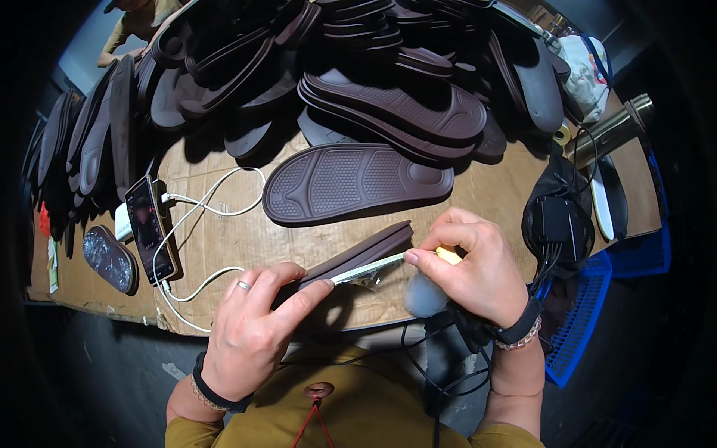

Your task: Apply protective adhesive tape to the edges of shoe insoles.

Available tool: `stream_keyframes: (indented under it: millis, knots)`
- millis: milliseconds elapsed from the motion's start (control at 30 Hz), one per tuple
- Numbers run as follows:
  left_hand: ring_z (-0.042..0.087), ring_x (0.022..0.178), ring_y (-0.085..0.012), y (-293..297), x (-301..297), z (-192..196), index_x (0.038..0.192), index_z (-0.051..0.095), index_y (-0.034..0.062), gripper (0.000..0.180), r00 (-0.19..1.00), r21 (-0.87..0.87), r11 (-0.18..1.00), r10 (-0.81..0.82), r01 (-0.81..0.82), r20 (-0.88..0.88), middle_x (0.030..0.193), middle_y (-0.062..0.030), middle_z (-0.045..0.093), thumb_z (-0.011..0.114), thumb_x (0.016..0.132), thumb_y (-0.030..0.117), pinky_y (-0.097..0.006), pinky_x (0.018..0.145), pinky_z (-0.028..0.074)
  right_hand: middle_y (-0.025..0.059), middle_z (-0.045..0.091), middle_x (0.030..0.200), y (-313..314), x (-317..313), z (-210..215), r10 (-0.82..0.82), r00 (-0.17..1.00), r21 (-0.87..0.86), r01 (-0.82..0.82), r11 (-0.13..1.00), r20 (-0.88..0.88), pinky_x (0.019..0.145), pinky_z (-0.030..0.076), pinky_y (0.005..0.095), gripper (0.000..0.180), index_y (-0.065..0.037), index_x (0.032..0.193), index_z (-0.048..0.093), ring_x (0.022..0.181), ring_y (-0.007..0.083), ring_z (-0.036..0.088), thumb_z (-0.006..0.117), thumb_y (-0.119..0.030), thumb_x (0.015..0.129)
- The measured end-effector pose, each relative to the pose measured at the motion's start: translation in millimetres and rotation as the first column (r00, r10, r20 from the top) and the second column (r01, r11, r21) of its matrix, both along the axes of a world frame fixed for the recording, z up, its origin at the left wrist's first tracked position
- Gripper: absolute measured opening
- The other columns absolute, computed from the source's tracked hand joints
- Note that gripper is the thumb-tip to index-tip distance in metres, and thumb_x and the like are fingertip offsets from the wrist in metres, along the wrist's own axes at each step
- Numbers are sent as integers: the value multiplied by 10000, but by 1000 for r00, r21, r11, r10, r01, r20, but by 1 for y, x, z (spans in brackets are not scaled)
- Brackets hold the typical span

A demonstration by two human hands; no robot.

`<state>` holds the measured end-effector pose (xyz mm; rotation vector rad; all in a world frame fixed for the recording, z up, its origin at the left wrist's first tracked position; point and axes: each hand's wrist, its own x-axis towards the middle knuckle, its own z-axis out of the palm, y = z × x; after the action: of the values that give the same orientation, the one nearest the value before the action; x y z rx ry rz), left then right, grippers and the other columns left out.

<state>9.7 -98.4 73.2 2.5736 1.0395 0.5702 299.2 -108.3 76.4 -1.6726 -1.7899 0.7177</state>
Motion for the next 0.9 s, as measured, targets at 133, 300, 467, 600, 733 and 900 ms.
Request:
stream_keyframes:
  millis: [133, 300, 467, 600, 733, 900]
  knots:
    - [615, 898, -240, 1, -1, -5, 1263, 703, 136, 401, 1000, 57, 998, -27, 27, -4, 1097, -65, 622, 652, 867, 96, -376, 813, 512, 128, 671, 819, 3, -1, 1, 16, 1000, -10, -16, 1000, 23, 698, 516, 364, 172, 14, 819, 747, 761, 261, 670, 840, -131, 819]
    - [611, 889, -237, 1, 0, -4, 1267, 700, 156, 414, 1000, 60, 998, -17, 18, -16, 1096, -57, 614, 660, 857, 110, -375, 806, 508, 132, 670, 815, 6, -2, 0, 20, 999, -1, -20, 1000, 42, 693, 519, 374, 178, 12, 822, 748, 752, 279, 673, 841, -140, 820]
    - [607, 887, -242, 0, 1, -3, 1282, 697, 164, 429, 999, 40, 999, -20, 22, -30, 1092, -55, 608, 651, 859, 116, -377, 803, 503, 143, 672, 820, 7, -1, -1, 24, 997, -7, -24, 1000, 68, 691, 523, 387, 187, 9, 823, 751, 747, 302, 676, 842, -154, 816]
    - [603, 897, -252, -2, 2, 1, 1304, 695, 168, 441, 998, 32, 999, -23, 25, -59, 1104, -59, 610, 637, 869, 127, -385, 814, 499, 149, 665, 816, 7, -2, 0, 23, 995, -20, -22, 1000, 93, 692, 521, 401, 187, 1, 820, 752, 746, 323, 672, 834, -167, 817]
    - [599, 897, -260, -2, 3, 1, 1322, 691, 172, 454, 997, 15, 1000, -20, 21, -73, 1116, -62, 613, 634, 873, 132, -387, 816, 494, 150, 660, 812, 10, -5, 2, 31, 994, -37, -28, 999, 106, 696, 521, 412, 191, -3, 813, 749, 748, 338, 669, 824, -179, 823]
    - [597, 897, -261, -2, 4, 2, 1332, 687, 180, 460, 995, 12, 1000, -19, 20, -94, 1106, -60, 609, 629, 878, 126, -388, 816, 490, 155, 657, 809, 11, -4, 2, 32, 991, -35, -28, 999, 128, 699, 522, 422, 194, -1, 802, 743, 752, 348, 667, 818, -179, 822]
